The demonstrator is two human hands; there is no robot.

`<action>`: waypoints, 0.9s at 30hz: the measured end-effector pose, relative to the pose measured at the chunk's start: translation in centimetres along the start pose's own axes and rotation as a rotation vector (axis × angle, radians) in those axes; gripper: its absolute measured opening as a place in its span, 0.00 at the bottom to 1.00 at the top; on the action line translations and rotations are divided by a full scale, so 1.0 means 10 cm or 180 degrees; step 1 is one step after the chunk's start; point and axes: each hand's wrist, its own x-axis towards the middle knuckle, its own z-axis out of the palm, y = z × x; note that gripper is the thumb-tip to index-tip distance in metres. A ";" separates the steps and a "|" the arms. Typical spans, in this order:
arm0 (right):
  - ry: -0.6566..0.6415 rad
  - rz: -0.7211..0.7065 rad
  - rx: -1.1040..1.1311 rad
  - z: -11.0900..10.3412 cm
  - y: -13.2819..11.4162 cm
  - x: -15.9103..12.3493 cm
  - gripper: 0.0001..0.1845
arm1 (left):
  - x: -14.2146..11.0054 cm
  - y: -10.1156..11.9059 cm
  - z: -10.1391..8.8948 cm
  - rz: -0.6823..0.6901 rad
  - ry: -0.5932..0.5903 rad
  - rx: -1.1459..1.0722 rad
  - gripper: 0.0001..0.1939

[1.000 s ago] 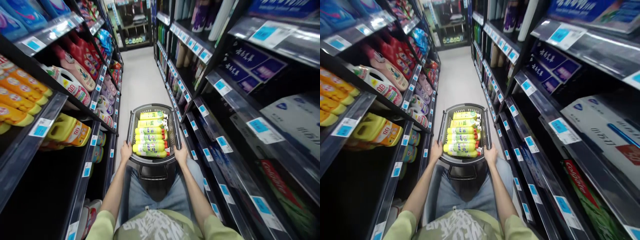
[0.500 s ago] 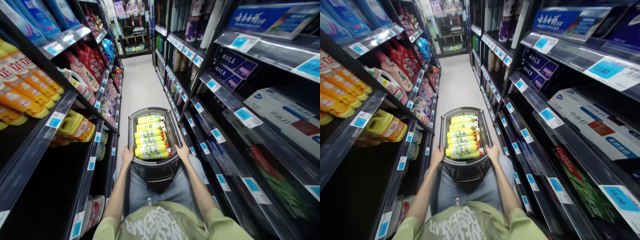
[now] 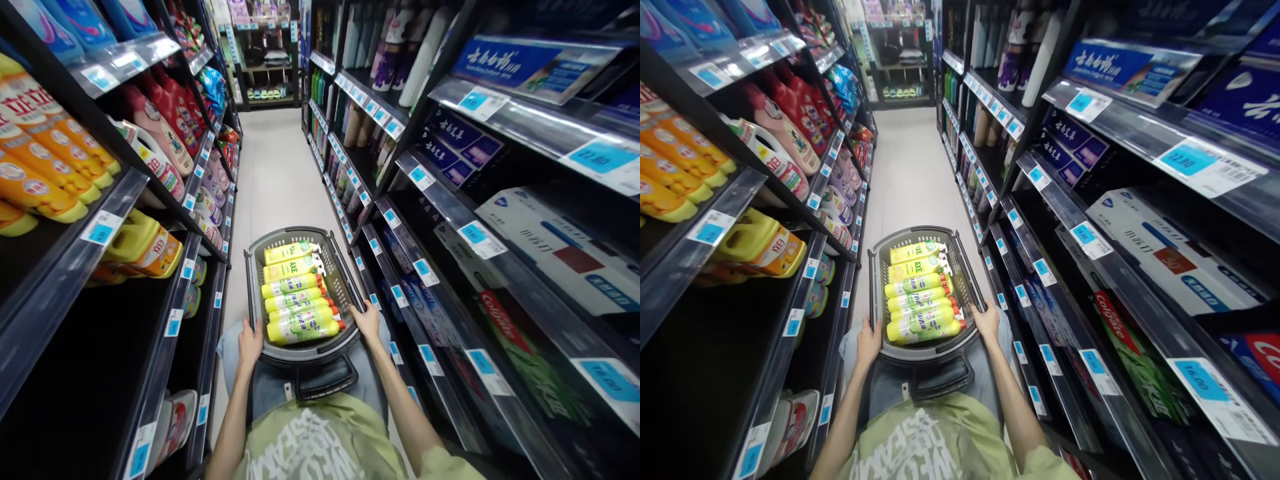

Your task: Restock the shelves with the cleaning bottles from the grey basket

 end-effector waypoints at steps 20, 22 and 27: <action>-0.0180 0.0202 0.0420 -0.15 0.16 -0.33 0.24 | -0.33 0.12 -0.05 0.1690 0.0895 -0.0054 0.25; -0.0170 0.0209 0.0410 -0.17 0.14 -0.33 0.23 | -0.36 0.22 -0.05 0.2272 0.0249 0.0107 0.24; -0.0131 0.0159 0.0353 -0.20 0.07 -0.34 0.23 | -0.29 0.41 0.07 0.2479 -0.0706 0.0993 0.27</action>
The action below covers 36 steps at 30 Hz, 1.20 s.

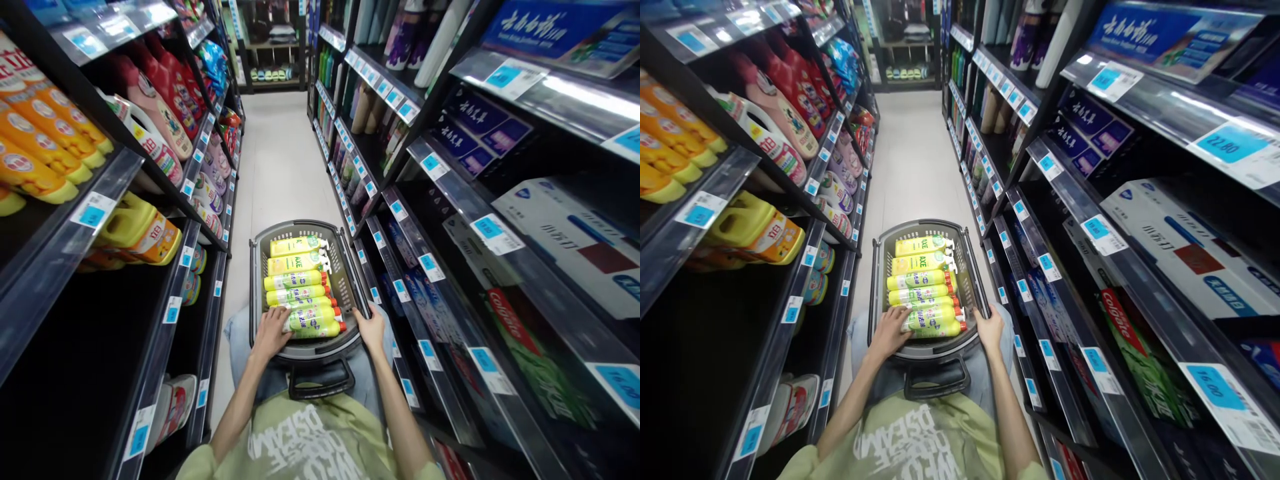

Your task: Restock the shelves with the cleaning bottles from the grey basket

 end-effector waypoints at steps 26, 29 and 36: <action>-0.1361 0.0245 0.2961 0.83 -0.97 -1.02 0.39 | -0.03 -0.16 0.17 -0.0004 0.0332 -0.0707 0.26; -0.1002 0.0292 0.2888 0.87 -0.92 -1.05 0.40 | 0.02 -0.11 0.14 0.0145 0.0199 -0.0909 0.27; -0.0214 0.0321 0.2666 0.90 -0.80 -1.03 0.35 | 0.01 -0.05 -0.01 0.0278 -0.0345 -0.0999 0.31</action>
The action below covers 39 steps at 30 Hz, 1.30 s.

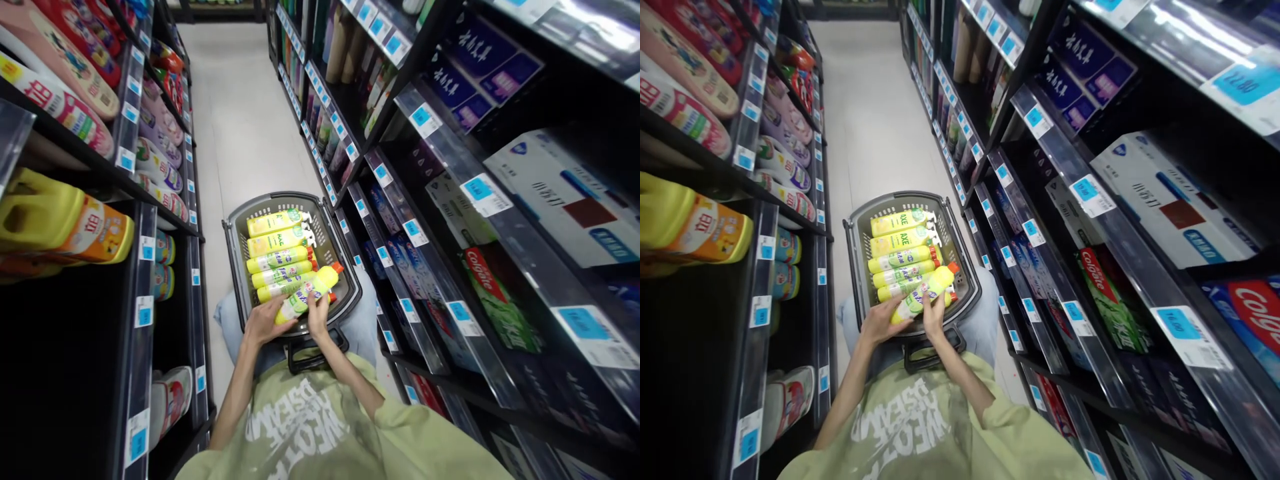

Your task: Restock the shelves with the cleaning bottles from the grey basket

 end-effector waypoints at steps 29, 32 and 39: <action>-0.0614 0.0395 -0.0211 -0.02 -0.03 0.06 0.28 | -0.13 0.35 0.17 -0.0589 0.0599 -0.1944 0.18; -0.0601 0.0394 -0.0257 -0.01 -0.04 0.05 0.28 | -0.14 0.35 0.16 -0.0568 0.0587 -0.1878 0.18; -0.0571 0.0392 -0.0304 -0.02 -0.07 0.04 0.30 | -0.17 0.35 0.19 -0.0510 0.0638 -0.1787 0.19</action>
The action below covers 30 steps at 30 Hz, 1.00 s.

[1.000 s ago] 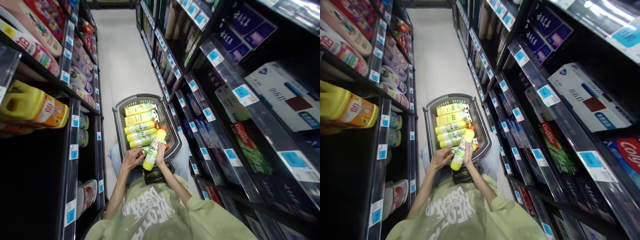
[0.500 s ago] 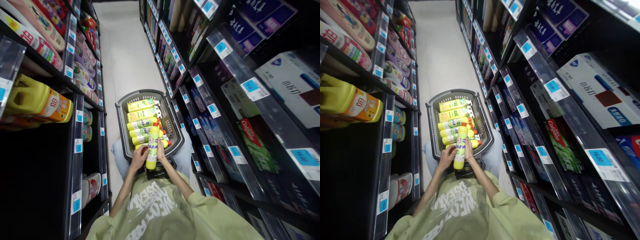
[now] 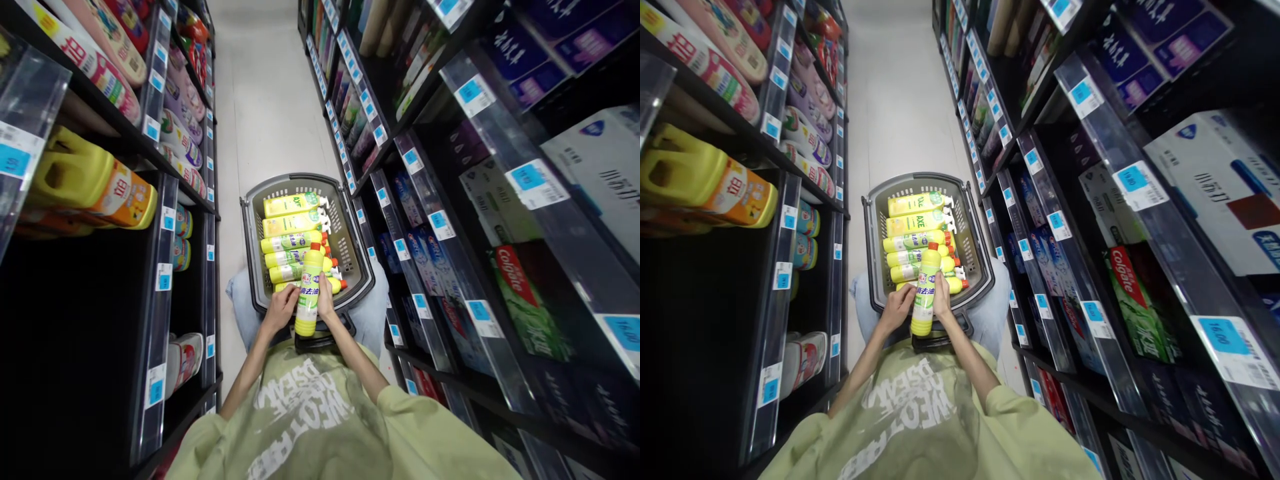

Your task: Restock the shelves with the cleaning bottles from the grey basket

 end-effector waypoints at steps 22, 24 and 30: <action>0.0008 0.0033 -0.0030 -0.02 0.07 0.00 0.30 | -0.01 -0.03 0.01 0.0053 0.0015 0.0073 0.18; -0.0008 0.0036 -0.0029 -0.02 0.09 0.00 0.30 | -0.01 -0.02 0.01 0.0055 0.0010 0.0080 0.19; -0.0016 0.0071 0.0009 -0.03 0.12 0.00 0.29 | -0.02 0.01 0.01 0.0053 0.0038 0.0092 0.18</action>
